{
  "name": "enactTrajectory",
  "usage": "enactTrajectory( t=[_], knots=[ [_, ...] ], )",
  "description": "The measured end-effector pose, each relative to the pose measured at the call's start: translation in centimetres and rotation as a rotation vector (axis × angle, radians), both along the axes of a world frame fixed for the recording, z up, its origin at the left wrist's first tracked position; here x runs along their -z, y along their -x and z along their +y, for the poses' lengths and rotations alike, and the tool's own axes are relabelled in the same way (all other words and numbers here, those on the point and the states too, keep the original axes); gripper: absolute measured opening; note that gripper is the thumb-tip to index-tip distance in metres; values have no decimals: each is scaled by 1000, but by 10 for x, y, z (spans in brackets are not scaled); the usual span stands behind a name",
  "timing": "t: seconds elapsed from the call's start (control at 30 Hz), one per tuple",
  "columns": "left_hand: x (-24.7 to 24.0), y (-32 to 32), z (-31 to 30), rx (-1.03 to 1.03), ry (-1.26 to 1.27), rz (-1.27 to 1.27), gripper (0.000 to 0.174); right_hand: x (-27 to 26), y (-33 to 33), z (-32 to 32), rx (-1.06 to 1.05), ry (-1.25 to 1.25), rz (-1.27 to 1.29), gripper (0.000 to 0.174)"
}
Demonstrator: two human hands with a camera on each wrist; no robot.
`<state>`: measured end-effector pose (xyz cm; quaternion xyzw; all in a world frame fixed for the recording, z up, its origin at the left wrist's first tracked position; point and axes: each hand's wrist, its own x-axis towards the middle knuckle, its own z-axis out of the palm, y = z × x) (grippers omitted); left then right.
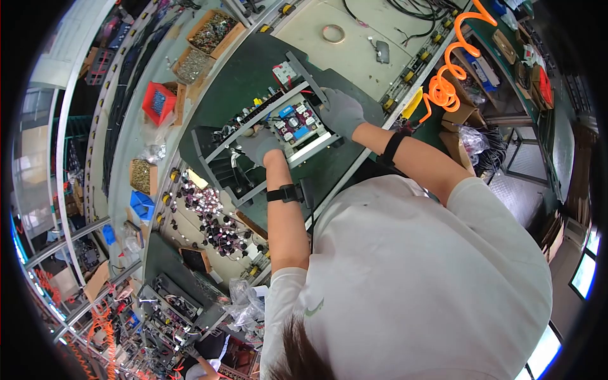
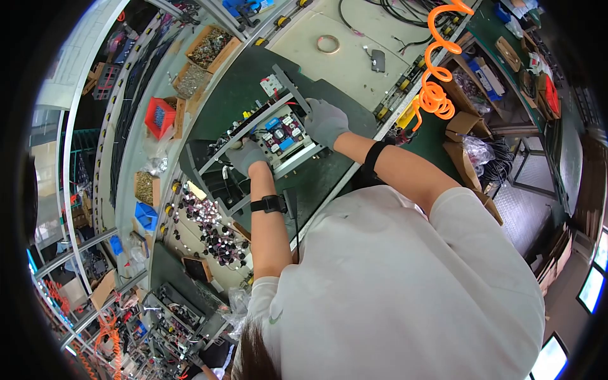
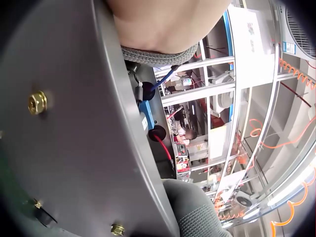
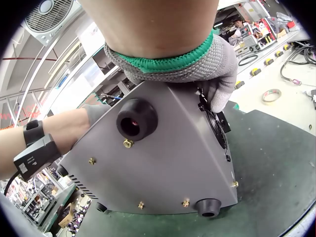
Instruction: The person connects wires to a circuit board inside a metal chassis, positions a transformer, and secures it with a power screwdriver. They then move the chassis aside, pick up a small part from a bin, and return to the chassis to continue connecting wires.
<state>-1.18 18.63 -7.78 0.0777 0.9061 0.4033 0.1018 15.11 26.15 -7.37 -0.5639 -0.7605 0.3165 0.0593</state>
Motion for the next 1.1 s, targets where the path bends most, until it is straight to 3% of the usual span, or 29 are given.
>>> enactTrajectory(
  t=[0.33, 0.43, 0.5, 0.6, 0.7, 0.73, 0.77, 0.87, 0.97, 1.07, 1.1],
  knots=[
    [15, 4, -8, 168, 37, 15, 20, -1, 1, 1, 10, 8, -11, 44],
    [23, 11, -8, 181, 19, -96, 26, -1, 1, 0, 29, 19, -1, 43],
    [23, 7, -5, 131, -150, -114, 23, 3, 1, 0, 17, 0, 5, 43],
    [21, 3, -3, 82, -209, -159, 25, 7, 0, -1, 18, -20, 23, 44],
    [58, 16, -4, -73, -323, -350, 21, 2, 1, -1, 33, -10, 21, 43],
    [40, 11, -4, -154, -396, -439, 20, 0, 0, -1, 34, 6, 8, 43],
    [21, 9, -7, -55, -283, -561, 25, 2, 0, -2, 34, 7, 8, 43],
    [8, 7, -7, 58, -176, -471, 37, 5, 0, -3, 38, -15, 25, 43],
    [42, 17, -4, 157, -138, -375, 46, 4, 0, -2, 27, -19, 6, 43],
    [92, 34, -5, 113, -265, -377, 39, 7, -1, -2, 26, -15, 8, 44],
    [67, 28, -5, 102, -282, -445, 38, 4, -1, -2, 12, -20, -7, 44]
  ],
)
